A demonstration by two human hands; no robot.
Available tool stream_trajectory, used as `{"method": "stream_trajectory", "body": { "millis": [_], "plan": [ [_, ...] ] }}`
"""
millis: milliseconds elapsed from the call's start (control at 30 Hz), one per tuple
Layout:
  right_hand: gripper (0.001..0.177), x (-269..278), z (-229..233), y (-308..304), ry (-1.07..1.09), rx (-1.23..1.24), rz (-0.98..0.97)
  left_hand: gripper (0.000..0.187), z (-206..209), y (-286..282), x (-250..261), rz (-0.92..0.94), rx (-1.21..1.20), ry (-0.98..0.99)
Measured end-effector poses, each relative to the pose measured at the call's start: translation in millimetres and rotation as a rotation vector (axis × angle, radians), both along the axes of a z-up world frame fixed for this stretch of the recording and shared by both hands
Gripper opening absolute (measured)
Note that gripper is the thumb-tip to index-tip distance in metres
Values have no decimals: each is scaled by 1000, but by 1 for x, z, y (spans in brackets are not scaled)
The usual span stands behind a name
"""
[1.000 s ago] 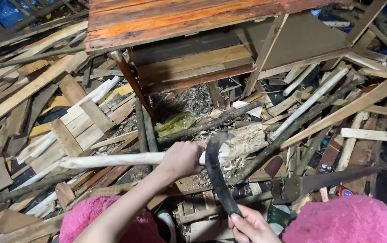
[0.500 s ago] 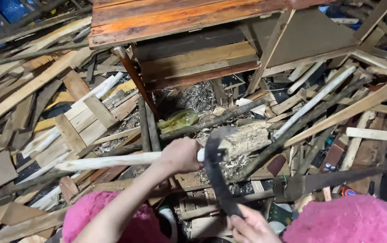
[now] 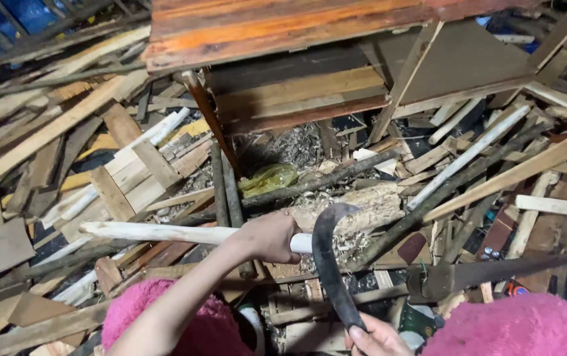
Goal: Shaving a wooden branch using a sickle-like hand tool while sitting on the floor
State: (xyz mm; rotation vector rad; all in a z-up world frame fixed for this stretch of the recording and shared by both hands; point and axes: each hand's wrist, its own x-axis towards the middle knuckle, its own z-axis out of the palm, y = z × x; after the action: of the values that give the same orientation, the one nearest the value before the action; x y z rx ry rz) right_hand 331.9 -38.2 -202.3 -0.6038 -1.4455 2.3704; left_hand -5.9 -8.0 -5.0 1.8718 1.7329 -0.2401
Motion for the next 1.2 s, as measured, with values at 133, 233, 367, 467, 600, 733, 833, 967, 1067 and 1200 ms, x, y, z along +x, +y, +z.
{"method": "stream_trajectory", "body": {
  "millis": [133,233,367,467,600,733,833,967,1067,1200],
  "plan": [
    [29,2,-12,2,-143,109,22,23,-1,6,-3,-7,-5,23],
    [64,133,-148,137,-92,-350,-187,24,22,7,-69,279,43,95],
    [65,220,-219,171,162,-718,-307,37,52,6,-148,589,437,304],
    [38,265,-219,140,352,-562,-244,25,88,13,-83,580,943,-469],
    [15,40,120,42,360,-15,-179,19,87,36,-65,604,1234,-1167],
    [19,-33,141,80,370,36,-158,46,62,52,-46,837,1100,-1531],
    [20,-57,125,101,360,-27,-83,56,20,64,-34,941,1087,-1535],
    [35,-67,137,90,109,-198,-127,21,2,81,-19,717,1257,-1441],
    [45,-74,119,88,2,-57,-160,22,32,64,3,696,1371,-1032],
    [47,-75,122,89,-98,-45,-192,44,41,59,4,592,1292,-1239]
  ]
}}
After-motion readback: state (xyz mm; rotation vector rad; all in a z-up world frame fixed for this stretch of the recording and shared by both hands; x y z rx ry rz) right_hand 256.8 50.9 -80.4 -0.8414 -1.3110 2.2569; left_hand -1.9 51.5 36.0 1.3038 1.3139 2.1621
